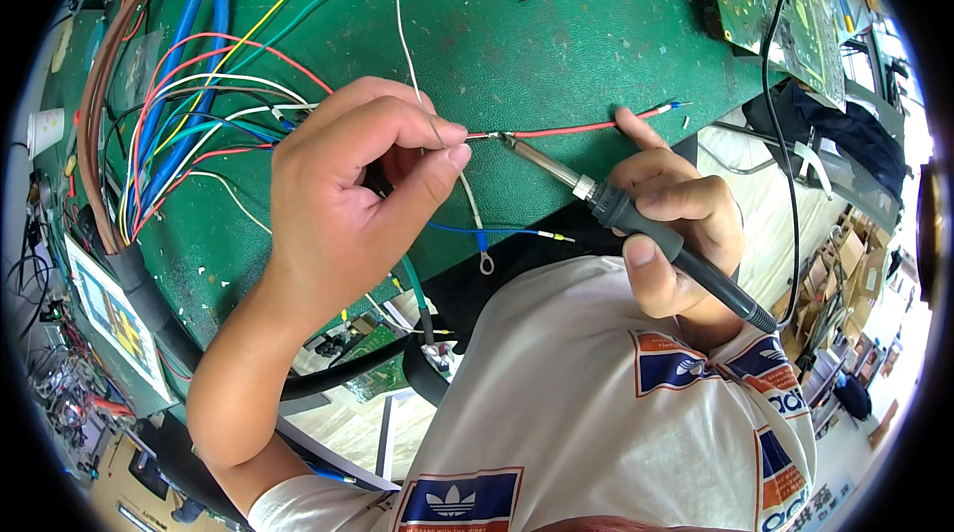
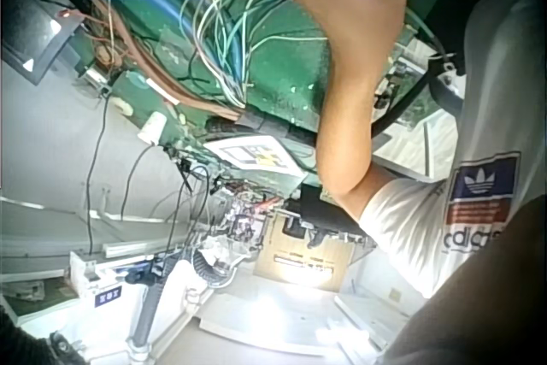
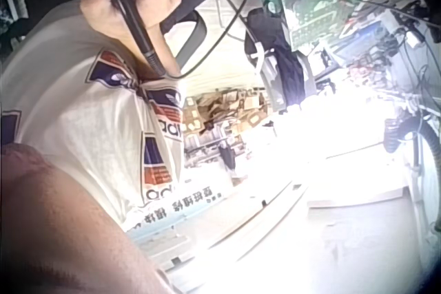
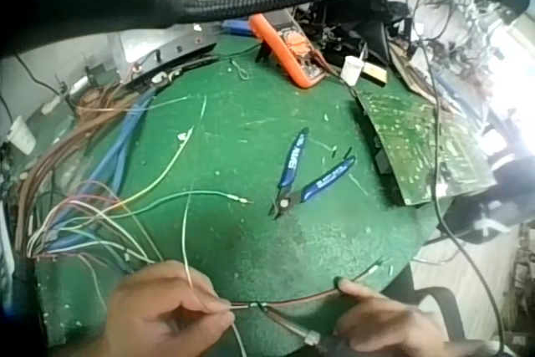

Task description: The person solders two wires together using a soldering iron, then slides a heat-shrink tube over the joint and applies heat with a heat gun.

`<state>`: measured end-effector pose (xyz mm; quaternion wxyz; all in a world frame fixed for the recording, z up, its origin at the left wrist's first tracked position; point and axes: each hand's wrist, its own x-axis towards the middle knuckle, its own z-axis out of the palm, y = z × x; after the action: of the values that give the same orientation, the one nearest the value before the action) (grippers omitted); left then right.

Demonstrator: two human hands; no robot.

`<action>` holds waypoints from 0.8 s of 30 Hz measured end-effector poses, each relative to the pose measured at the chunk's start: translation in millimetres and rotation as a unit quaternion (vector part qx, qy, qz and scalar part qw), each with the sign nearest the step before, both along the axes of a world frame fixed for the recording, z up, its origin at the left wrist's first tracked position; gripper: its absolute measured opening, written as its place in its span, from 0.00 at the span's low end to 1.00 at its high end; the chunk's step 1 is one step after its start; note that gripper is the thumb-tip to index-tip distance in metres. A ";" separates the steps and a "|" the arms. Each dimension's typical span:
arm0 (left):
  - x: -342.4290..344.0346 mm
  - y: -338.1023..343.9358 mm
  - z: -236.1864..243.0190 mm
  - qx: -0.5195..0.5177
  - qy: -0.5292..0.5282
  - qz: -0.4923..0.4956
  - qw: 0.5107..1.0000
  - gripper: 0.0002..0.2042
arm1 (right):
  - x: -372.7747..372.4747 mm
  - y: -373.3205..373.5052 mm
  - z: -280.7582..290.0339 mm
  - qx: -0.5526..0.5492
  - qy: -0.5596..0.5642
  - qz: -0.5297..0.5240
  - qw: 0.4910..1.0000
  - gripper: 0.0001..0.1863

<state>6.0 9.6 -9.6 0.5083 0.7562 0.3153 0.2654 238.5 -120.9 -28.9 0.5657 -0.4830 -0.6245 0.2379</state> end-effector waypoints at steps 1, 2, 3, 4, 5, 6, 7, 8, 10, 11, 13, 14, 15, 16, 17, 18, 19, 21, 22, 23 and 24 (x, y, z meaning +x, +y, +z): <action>0.1 0.0 -0.2 0.001 0.000 0.001 1.000 0.05 | 0.1 -0.3 0.2 -0.003 0.002 0.002 1.000 0.12; 0.2 -0.1 -0.3 0.001 0.001 0.002 1.000 0.05 | -0.2 -0.6 -0.6 -0.001 0.008 -0.001 1.000 0.12; 0.2 -0.2 -0.2 -0.001 0.001 0.003 1.000 0.05 | -0.7 -0.9 -2.0 0.002 0.014 -0.004 1.000 0.12; 0.3 -0.4 0.2 -0.004 0.002 0.003 1.000 0.05 | -1.0 -1.0 -2.7 0.004 0.020 -0.007 1.000 0.12; 0.3 -0.5 0.4 -0.007 0.003 0.003 1.000 0.05 | 0.8 -1.8 -1.9 -0.010 0.020 0.015 1.000 0.13; 0.4 -0.4 0.4 -0.005 0.003 0.003 1.000 0.05 | 4.0 -3.4 -0.2 -0.024 0.020 0.037 0.999 0.13; 0.5 0.0 0.2 -0.003 0.003 0.003 1.000 0.05 | 5.8 -4.2 0.9 -0.038 0.021 0.059 0.997 0.14; 0.7 0.2 0.0 -0.001 0.003 0.003 1.000 0.05 | 5.8 -4.1 1.0 -0.040 0.016 0.062 0.997 0.14; 0.2 0.7 -0.4 0.000 0.001 0.003 1.000 0.05 | 5.4 -4.0 2.5 -0.046 0.005 0.069 0.997 0.14; -0.1 0.8 -0.5 0.001 0.000 0.003 1.000 0.05 | 4.8 -4.0 2.9 -0.045 -0.001 0.065 0.997 0.14; 0.1 0.2 0.9 -0.011 0.001 0.006 1.000 0.05 | 2.3 -4.2 1.9 -0.044 -0.012 0.057 0.997 0.14; 0.1 0.0 1.4 -0.017 0.002 0.007 1.000 0.05 | -0.1 -3.4 0.4 -0.027 -0.005 0.035 0.999 0.13; 0.1 0.1 1.0 -0.017 0.001 0.006 1.000 0.05 | -3.1 -1.9 -2.1 -0.010 0.001 0.012 1.000 0.13; 0.1 0.4 0.6 -0.016 0.000 0.004 1.000 0.05 | -4.4 -0.9 -3.6 0.007 0.007 -0.011 1.000 0.13; 0.1 0.6 0.1 -0.016 -0.001 0.003 1.000 0.05 | -4.0 -0.3 -4.1 0.008 0.001 -0.006 1.000 0.13; 0.1 0.4 0.2 -0.017 -0.001 0.005 1.000 0.05 | -3.4 0.5 -4.0 0.010 -0.004 0.000 1.000 0.13; 0.3 0.1 0.2 -0.017 -0.002 0.006 1.000 0.05 | -3.0 1.1 -3.7 0.011 -0.010 0.006 1.000 0.13; 0.3 -0.1 0.4 -0.016 -0.003 0.007 1.000 0.05 | -2.7 1.8 -3.0 0.013 -0.024 0.013 1.000 0.12; 0.2 0.0 0.6 -0.014 -0.004 0.007 1.000 0.05 | -2.6 2.0 -2.3 0.013 -0.031 0.016 0.999 0.12; 0.1 0.1 0.8 -0.012 -0.004 0.006 1.000 0.05 | -2.1 2.0 -0.9 0.009 -0.044 0.028 0.999 0.13; 0.1 0.1 0.4 -0.010 -0.004 0.006 1.000 0.05 | -1.1 1.7 0.4 0.006 -0.057 0.040 0.998 0.13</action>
<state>6.0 9.8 -9.2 0.5157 0.7479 0.3203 0.2685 237.4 -119.2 -28.5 0.5220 -0.4673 -0.6761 0.2284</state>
